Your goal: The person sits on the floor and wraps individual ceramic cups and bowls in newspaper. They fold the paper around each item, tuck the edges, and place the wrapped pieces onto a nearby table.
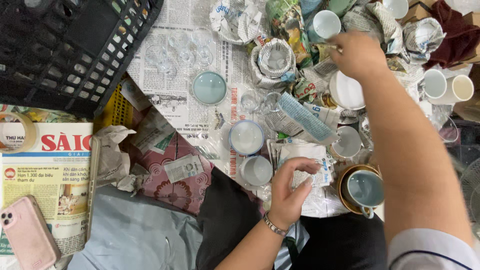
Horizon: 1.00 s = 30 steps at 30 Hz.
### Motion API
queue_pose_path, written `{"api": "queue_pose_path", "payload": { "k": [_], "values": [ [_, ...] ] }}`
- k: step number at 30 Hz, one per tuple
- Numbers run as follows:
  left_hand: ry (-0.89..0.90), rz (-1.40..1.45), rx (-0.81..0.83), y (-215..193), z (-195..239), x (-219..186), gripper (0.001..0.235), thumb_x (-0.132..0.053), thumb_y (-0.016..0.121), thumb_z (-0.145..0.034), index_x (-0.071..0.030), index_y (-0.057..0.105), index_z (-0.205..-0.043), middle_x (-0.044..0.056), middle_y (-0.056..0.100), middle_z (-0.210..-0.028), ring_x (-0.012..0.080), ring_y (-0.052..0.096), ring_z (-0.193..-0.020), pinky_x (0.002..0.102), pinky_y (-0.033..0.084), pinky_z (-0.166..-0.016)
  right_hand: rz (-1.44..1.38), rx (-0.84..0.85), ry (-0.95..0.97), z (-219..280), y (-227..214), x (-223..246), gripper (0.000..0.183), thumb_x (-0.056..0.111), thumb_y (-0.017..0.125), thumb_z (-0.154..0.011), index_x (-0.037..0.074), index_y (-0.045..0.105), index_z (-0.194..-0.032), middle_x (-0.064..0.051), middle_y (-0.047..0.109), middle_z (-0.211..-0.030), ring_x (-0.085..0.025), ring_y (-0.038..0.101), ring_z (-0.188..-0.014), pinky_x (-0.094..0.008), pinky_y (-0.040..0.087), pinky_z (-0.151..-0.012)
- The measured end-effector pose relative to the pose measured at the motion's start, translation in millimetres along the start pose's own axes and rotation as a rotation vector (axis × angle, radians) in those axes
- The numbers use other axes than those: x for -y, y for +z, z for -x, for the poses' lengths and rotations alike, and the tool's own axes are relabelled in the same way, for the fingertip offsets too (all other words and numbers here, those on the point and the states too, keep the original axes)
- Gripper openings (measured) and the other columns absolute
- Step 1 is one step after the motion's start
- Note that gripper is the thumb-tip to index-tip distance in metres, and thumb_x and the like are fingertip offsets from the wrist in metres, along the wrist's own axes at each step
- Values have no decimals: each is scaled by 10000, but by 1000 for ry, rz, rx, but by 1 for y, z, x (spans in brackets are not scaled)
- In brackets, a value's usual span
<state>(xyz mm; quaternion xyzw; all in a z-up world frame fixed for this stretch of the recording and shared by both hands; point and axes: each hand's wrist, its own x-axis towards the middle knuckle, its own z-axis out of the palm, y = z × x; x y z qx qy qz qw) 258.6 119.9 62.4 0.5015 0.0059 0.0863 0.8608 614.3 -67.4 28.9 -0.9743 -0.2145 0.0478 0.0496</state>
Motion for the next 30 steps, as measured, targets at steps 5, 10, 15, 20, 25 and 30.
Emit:
{"api": "queue_pose_path", "payload": {
  "k": [5, 10, 15, 20, 25, 30],
  "values": [
    [-19, -52, -2, 1, -2, -5, 329, -112, 621, -933, 10, 621, -1239, 124, 706, -1171, 220, 671, -1114, 375, 534, -1042, 285, -273, -120, -47, 39, 3, 415, 408, 744, -900, 169, 762, -1239, -113, 712, -1242, -385, 581, -1183, -632, 311, -992],
    [6, -63, 21, -1, -7, -7, 311, -145, 642, -965, 10, 625, -1235, 131, 717, -1174, 230, 689, -1113, 373, 548, -1039, 358, -149, 91, -72, 71, -6, 329, 455, 762, -924, 207, 793, -1138, -111, 751, -1076, -383, 589, -1151, -629, 257, -1025],
    [24, -78, 24, -2, -7, -6, 292, -148, 630, -972, 4, 624, -1220, 128, 717, -1164, 218, 693, -1100, 362, 556, -1034, 319, -275, 84, -65, 81, -13, 217, 400, 748, -965, 202, 819, -1019, -91, 746, -974, -364, 599, -1105, -601, 282, -998],
    [78, 49, -170, -3, 2, 11, 292, -222, 556, -1026, 31, 640, -1146, 151, 699, -1078, 227, 666, -1023, 360, 532, -974, 128, -417, -140, -34, 31, 25, 264, 373, 647, -1040, 162, 778, -1129, -83, 724, -1134, -319, 590, -1189, -574, 301, -1002],
    [126, 174, -394, -4, 7, 27, 383, -318, 512, -1038, 47, 610, -1103, 147, 674, -992, 221, 633, -946, 355, 498, -913, 35, -370, -287, 89, -48, 110, 384, 444, 743, -948, 106, 711, -1128, -95, 666, -1179, -317, 565, -1186, -521, 318, -1079],
    [49, 197, -401, -2, 8, 29, 402, -343, 518, -1034, 41, 603, -1116, 137, 658, -981, 208, 611, -939, 353, 479, -913, 189, -139, -130, 173, -59, 162, 572, 501, 801, -785, 82, 752, -1171, -135, 695, -1094, -339, 615, -1021, -513, 374, -937]
  ]
}}
